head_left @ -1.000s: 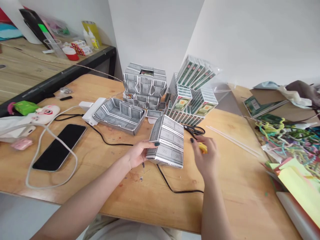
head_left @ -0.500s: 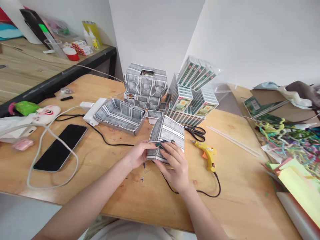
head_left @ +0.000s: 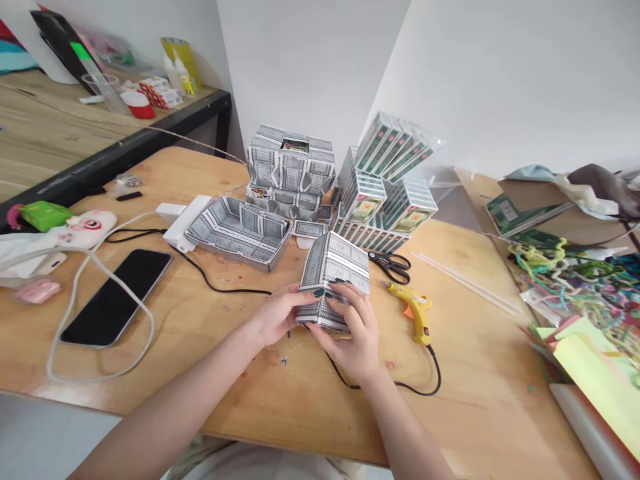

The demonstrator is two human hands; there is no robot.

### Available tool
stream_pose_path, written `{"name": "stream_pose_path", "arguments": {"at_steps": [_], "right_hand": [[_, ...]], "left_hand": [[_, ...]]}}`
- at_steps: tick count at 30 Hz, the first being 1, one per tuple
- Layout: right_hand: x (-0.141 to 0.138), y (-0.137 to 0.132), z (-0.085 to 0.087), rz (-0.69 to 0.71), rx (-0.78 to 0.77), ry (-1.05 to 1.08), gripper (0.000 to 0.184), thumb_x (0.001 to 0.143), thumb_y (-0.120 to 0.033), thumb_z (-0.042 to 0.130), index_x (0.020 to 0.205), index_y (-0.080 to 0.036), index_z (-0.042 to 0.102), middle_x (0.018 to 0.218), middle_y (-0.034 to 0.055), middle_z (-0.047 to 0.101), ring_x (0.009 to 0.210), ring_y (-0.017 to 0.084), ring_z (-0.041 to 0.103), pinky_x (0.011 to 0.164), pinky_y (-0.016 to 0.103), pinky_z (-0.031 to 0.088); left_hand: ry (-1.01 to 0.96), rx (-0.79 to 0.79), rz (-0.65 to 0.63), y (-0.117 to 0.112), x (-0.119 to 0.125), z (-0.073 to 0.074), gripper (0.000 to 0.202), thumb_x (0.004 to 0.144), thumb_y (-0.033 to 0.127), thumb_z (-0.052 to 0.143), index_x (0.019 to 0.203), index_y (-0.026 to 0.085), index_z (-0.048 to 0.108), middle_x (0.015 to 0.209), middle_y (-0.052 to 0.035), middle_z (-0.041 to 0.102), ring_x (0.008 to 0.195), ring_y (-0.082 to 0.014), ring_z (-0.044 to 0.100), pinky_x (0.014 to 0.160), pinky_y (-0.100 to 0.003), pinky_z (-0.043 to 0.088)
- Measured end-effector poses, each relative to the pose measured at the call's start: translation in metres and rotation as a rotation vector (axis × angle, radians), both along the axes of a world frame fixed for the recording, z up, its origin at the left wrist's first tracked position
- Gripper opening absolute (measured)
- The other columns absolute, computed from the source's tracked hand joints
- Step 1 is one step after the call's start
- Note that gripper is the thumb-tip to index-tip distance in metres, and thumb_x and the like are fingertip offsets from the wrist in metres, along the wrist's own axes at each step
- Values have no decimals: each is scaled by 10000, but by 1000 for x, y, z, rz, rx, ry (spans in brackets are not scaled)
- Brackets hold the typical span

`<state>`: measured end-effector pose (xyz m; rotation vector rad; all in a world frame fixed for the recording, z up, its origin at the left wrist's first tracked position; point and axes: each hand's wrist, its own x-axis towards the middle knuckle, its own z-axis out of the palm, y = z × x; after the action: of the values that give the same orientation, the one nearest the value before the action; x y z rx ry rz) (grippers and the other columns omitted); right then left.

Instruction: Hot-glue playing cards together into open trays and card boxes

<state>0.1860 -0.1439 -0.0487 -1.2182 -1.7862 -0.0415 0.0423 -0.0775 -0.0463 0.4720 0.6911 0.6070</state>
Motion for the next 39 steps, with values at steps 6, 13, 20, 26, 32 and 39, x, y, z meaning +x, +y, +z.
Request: {"name": "stream_pose_path", "arguments": {"at_steps": [6,13,20,26,32,39], "right_hand": [[0,0,-1,6,5,-48,401,711,-302,723,1049,-201,532,1099,131,629,1097,281,555,870,494,502],[0,0,1,19,0,-34,377,701,-282,733,1024,-192,559,1073,127,650,1088,280,564,878,484,507],[-1,1,1,21,-3,-19,333,702,-279,731,991,-204,583,1046,111,660,1063,273,579,868,475,512],[-2,3,2,15,-6,-33,286,703,-287,728,947,-206,604,1019,106,659,1038,259,589,857,455,510],[-3,4,2,9,-4,-43,260,721,-297,708,946,-220,605,982,88,661,1020,253,594,845,457,506],[0,5,-1,14,-6,-30,323,706,-289,727,989,-221,586,1011,99,657,1040,263,588,857,466,502]], "left_hand": [[-23,-10,-12,0,-1,-3,180,704,183,713,874,125,693,741,-33,703,643,-109,603,599,-200,456],[-4,-42,26,0,2,-3,78,737,177,676,790,126,700,721,-26,702,622,-118,606,595,-223,470],[53,-48,57,0,2,-4,86,733,163,665,797,122,706,723,-34,705,614,-122,605,565,-216,474],[85,-43,78,1,3,-4,71,696,163,689,755,127,705,666,-13,691,563,-108,584,521,-204,456],[87,41,76,1,4,-4,112,684,223,706,738,126,696,713,-30,702,619,-121,600,579,-211,461],[76,106,79,-3,6,-4,208,694,259,719,857,132,696,804,-45,711,701,-136,611,634,-220,454]]}}
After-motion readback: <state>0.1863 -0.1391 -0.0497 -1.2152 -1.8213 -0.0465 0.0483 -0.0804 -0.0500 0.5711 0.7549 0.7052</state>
